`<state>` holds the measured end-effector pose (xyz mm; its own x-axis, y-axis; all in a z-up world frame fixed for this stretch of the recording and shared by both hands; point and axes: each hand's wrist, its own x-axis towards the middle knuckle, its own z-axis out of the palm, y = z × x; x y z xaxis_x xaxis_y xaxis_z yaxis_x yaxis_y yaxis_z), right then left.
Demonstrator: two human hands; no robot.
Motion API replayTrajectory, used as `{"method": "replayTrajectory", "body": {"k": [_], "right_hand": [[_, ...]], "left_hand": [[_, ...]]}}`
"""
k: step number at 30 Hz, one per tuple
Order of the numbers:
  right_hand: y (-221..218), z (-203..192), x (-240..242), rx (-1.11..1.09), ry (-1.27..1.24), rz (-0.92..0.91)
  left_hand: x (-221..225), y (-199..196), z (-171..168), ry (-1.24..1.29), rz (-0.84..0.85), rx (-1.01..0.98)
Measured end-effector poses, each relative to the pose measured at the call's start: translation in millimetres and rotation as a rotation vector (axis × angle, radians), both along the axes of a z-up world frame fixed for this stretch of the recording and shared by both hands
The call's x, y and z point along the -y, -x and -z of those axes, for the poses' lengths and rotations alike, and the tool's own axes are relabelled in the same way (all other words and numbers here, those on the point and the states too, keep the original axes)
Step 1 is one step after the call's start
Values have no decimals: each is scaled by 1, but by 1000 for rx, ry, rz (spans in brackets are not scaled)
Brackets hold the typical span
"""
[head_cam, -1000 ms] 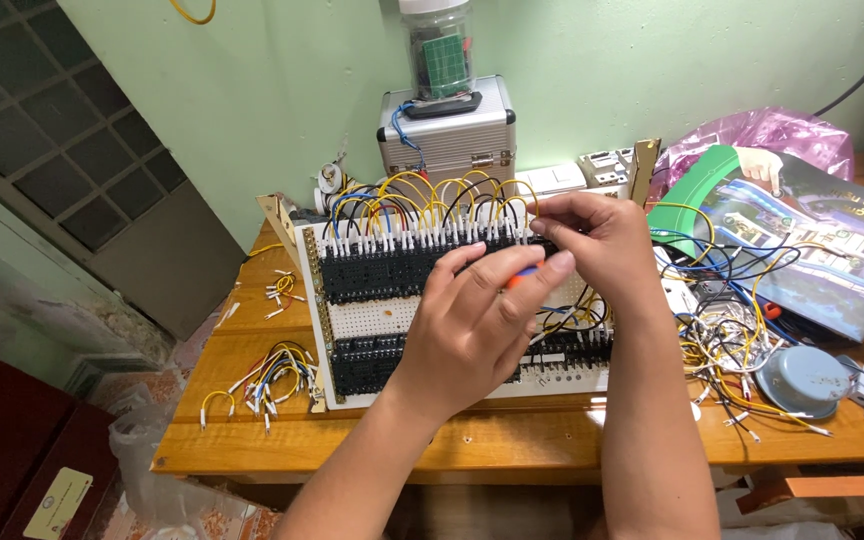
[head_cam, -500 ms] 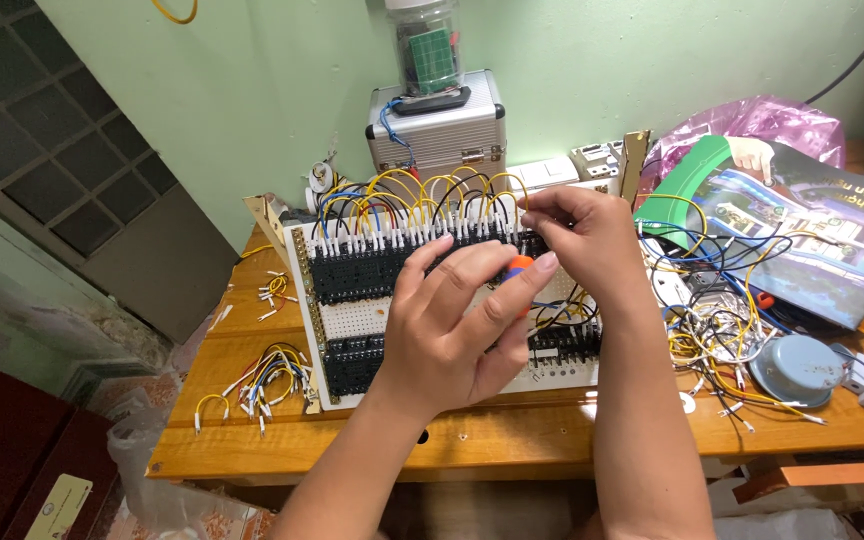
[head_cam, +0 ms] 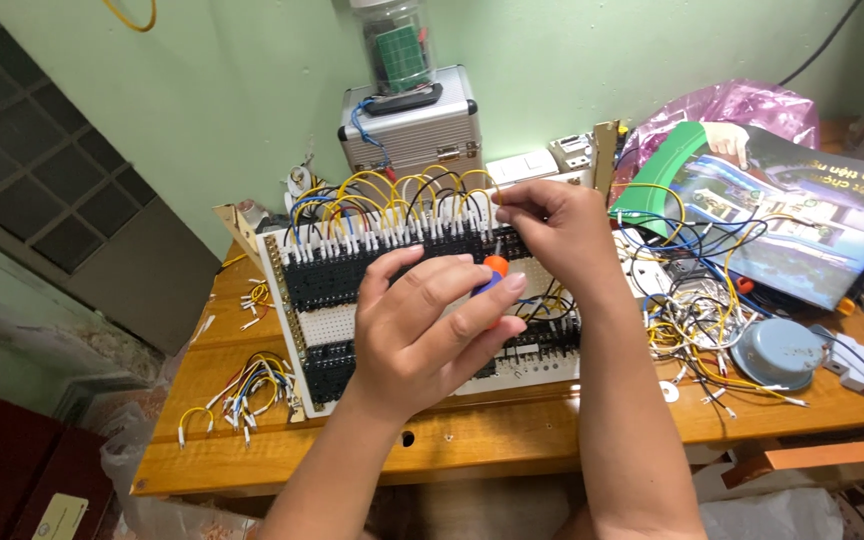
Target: Inserting electrical wires into a terminal block and securing them with a screwdriver.
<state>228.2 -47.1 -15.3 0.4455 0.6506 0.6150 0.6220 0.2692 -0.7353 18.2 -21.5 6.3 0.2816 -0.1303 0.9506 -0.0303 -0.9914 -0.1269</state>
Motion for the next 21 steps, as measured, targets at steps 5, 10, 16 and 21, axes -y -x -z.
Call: {"method": "replayTrajectory", "body": {"k": [5,10,16,21], "right_hand": [[-2,2,0,-25,-12,-8],[-2,2,1,1,-11,-2],[-3,7,-4,-16,55,-11],[-4,8,-8,-43,61,3]], "left_hand": [[1,1,-5,-44,2,-34],[5,1,-9,-72,-1,-60],[9,-1,-8,-84,-21,-83],[13,-4,-9,-77,-7,-94]]}}
